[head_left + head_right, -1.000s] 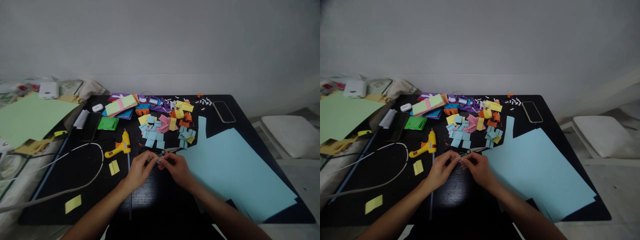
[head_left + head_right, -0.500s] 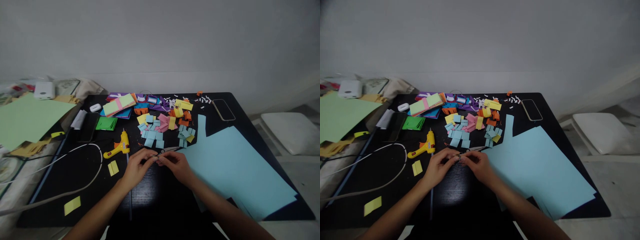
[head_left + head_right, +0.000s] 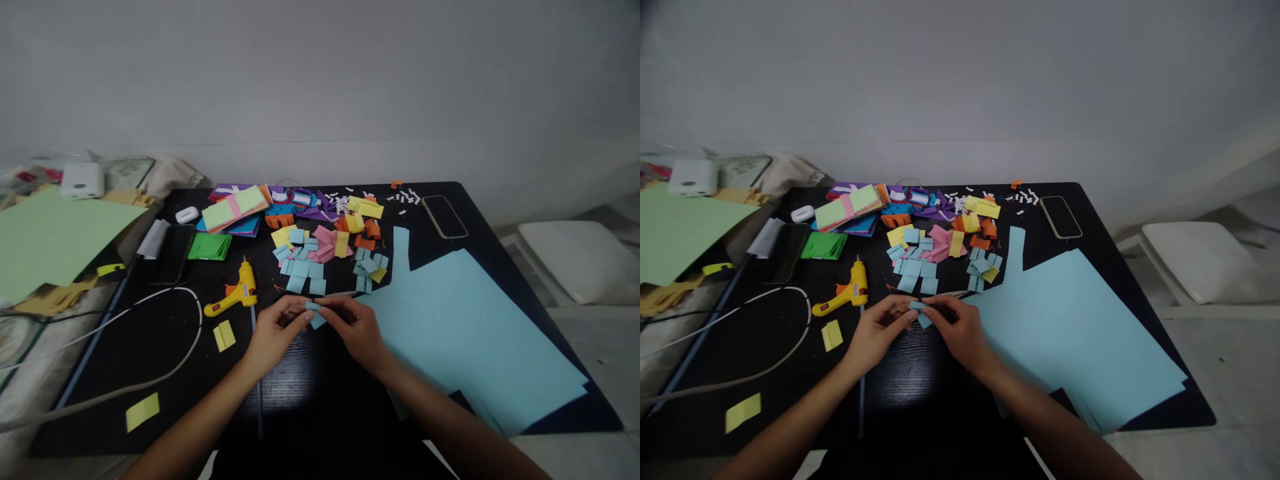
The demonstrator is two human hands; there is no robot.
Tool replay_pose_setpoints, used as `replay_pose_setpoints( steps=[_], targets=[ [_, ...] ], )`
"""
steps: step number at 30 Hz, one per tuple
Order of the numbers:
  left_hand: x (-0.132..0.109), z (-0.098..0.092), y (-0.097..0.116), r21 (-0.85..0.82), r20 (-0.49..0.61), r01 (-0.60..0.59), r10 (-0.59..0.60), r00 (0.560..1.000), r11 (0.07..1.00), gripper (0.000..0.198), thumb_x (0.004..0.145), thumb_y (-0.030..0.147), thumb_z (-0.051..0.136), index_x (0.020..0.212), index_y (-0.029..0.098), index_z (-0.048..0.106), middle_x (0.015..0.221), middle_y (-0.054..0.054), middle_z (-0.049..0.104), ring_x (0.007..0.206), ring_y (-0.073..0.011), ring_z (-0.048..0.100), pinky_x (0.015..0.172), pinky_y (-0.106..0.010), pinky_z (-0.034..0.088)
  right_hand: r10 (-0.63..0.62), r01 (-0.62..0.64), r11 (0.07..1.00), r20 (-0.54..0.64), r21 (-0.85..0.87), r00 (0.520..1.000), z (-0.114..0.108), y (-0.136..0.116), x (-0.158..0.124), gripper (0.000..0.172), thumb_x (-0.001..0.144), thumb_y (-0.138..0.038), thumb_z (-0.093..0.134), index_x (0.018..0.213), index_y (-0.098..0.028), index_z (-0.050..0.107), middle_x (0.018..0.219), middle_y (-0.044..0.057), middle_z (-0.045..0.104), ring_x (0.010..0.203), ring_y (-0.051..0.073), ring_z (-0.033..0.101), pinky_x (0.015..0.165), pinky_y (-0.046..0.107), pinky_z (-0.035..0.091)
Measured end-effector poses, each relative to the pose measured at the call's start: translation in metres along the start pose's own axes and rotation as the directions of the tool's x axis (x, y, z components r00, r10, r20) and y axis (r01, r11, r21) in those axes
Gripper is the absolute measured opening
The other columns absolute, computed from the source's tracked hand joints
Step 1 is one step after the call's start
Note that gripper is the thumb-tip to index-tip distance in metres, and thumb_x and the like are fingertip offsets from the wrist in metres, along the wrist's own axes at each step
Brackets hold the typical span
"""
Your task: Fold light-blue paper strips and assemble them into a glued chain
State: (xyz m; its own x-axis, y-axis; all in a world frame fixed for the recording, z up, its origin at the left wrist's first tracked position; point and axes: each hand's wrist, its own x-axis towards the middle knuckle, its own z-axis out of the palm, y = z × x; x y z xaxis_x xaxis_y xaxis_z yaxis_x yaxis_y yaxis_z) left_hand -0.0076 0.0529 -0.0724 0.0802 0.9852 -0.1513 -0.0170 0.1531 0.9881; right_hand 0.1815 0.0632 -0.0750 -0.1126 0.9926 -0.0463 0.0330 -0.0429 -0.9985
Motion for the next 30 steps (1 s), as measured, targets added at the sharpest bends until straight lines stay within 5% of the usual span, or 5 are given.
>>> replay_pose_setpoints(
  steps=[19,24,30],
  targets=[
    [-0.0006,-0.0010,0.0012,0.046,0.000,0.037,-0.037,0.999,0.998,0.028,0.086,0.043,0.081,0.098,0.018,0.076,0.085,-0.004,0.076,0.071,-0.0144,0.067,0.062,-0.024,0.056,-0.007,0.008,1.000,-0.031,0.023,0.999,0.0015,-0.0018,-0.0021,0.020,0.086,-0.035,0.082,0.102,-0.023,0.081,0.099,0.006,0.083,0.090,0.023,0.079,0.086,0.036,0.064],
    [-0.0015,-0.0030,0.0031,0.232,0.043,-0.060,0.051,0.998,0.971,0.029,0.094,0.043,0.073,0.080,0.017,0.071,0.069,0.001,0.065,0.062,-0.0116,0.059,0.060,-0.022,0.048,0.018,-0.013,0.996,-0.050,0.086,0.999,0.0018,-0.0004,-0.0020,0.023,0.081,-0.032,0.086,0.100,-0.023,0.078,0.097,0.005,0.082,0.088,0.021,0.078,0.085,0.034,0.065],
    [-0.0016,-0.0036,0.0070,0.325,0.116,-0.195,0.166,0.979,0.925,0.022,0.098,0.037,0.068,0.091,0.018,0.075,0.076,-0.001,0.069,0.068,-0.0123,0.061,0.064,-0.022,0.048,0.037,-0.037,0.993,0.002,0.117,0.999,0.0017,-0.0011,-0.0022,0.027,0.080,-0.031,0.086,0.104,-0.023,0.077,0.097,0.004,0.079,0.089,0.019,0.076,0.085,0.032,0.063]
  ],
)
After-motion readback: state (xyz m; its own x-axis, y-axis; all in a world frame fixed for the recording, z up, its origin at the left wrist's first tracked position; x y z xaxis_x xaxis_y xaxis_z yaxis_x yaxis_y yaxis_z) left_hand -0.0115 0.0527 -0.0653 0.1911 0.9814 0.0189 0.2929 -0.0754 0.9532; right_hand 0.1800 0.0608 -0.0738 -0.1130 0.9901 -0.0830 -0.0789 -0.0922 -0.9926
